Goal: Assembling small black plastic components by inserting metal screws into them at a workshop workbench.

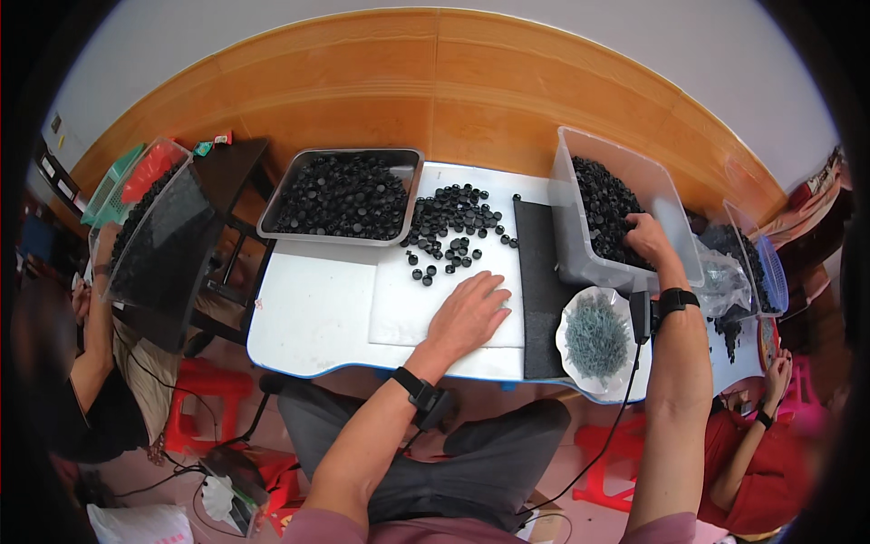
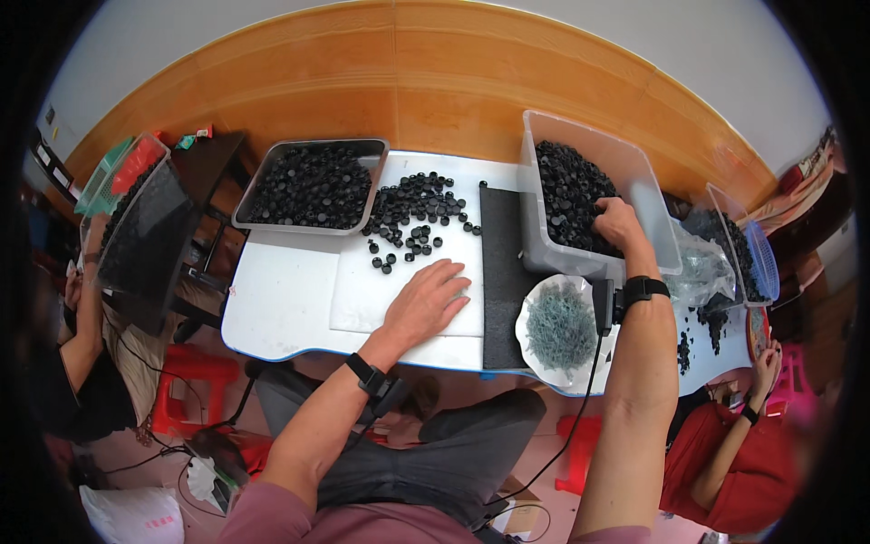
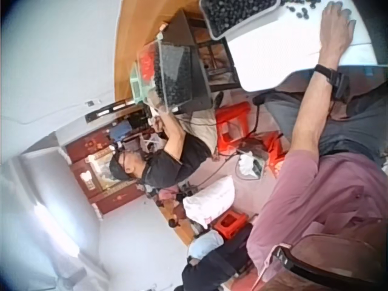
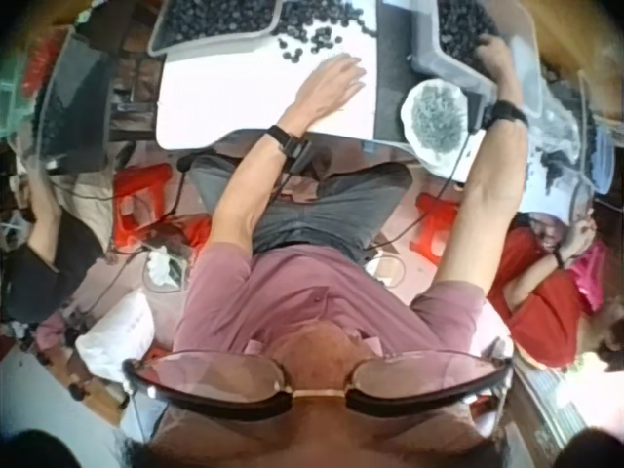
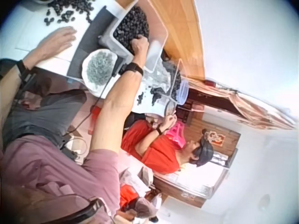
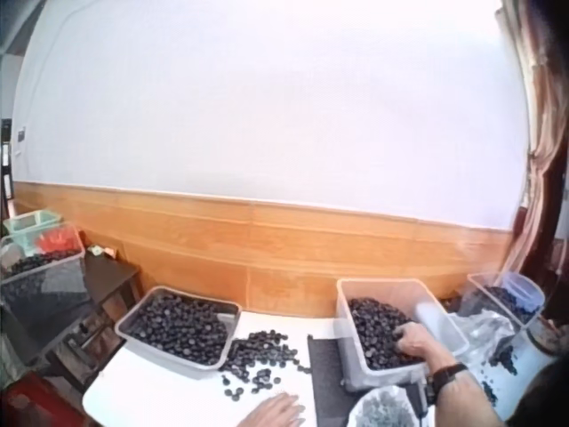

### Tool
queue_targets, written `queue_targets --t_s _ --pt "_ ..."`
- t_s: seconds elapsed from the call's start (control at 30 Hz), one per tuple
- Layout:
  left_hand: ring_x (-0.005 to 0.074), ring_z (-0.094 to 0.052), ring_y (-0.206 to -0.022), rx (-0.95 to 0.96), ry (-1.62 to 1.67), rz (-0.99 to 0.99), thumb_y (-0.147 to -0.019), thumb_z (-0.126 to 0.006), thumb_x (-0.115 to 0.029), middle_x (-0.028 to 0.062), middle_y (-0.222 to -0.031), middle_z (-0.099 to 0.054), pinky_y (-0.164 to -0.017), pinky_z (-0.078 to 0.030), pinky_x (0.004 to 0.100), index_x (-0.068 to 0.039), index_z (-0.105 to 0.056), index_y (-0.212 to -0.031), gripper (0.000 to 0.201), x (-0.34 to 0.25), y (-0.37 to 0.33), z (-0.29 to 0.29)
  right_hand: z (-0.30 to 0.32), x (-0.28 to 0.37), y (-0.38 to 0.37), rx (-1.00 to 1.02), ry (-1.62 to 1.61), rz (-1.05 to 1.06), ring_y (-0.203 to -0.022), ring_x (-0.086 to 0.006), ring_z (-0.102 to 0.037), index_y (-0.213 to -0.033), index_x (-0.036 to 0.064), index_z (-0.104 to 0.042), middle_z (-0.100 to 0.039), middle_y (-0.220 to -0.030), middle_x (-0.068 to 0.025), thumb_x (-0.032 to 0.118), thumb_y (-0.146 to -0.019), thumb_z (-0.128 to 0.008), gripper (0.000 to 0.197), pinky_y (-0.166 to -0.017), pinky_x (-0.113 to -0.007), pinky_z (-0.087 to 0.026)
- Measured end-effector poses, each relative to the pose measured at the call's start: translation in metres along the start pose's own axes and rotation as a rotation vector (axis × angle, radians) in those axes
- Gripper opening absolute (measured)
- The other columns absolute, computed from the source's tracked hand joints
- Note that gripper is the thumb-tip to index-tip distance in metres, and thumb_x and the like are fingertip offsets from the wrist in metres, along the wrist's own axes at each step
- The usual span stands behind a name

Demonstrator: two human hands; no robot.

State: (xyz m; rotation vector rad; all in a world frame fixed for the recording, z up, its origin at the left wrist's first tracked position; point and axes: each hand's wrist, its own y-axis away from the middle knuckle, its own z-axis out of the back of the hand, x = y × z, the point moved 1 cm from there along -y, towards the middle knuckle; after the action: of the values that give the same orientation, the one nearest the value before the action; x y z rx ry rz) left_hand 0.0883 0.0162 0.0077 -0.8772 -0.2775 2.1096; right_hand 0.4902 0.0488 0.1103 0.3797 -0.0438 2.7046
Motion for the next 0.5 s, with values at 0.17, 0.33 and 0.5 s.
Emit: queue_targets --t_s 0.17,0.33,0.5 --pt "0.0358 -0.053 -0.134 0.020 0.093 -0.041 -0.093 -0.073 -0.023 0.0158 -0.138 -0.061 -0.114 -0.043 0.0450 -0.005 -0.068 -0.124 0.036 -0.002 0.000 0.002 0.009 0.005 0.000 -0.073 -0.044 -0.004 -0.095 -0.0375 -0.073 -0.094 0.0083 -0.078 -0.076 -0.093 -0.0200 0.009 -0.073 -0.070 0.022 -0.088 -0.042 -0.055" --pt "0.0346 -0.052 -0.136 -0.021 -0.117 -0.087 -0.097 -0.069 -0.028 0.0164 -0.143 -0.058 -0.116 -0.041 0.0445 -0.006 -0.063 -0.132 0.042 -0.006 -0.003 0.004 0.014 0.012 0.003 -0.226 -0.120 0.005 -0.087 -0.0332 -0.073 -0.084 0.0067 -0.073 -0.075 -0.086 -0.0163 0.008 -0.072 -0.072 0.012 -0.082 -0.038 -0.055" --pt "0.0342 -0.051 -0.138 0.069 -0.002 -0.047 -0.098 -0.067 -0.024 0.0154 -0.142 -0.059 -0.116 -0.041 0.0446 -0.005 -0.066 -0.126 0.033 0.002 0.003 -0.003 0.020 0.003 -0.002 -0.266 -0.211 -0.054 -0.088 -0.0330 -0.073 -0.085 0.0060 -0.073 -0.074 -0.085 -0.0155 0.008 -0.069 -0.074 0.016 -0.084 -0.039 -0.054"
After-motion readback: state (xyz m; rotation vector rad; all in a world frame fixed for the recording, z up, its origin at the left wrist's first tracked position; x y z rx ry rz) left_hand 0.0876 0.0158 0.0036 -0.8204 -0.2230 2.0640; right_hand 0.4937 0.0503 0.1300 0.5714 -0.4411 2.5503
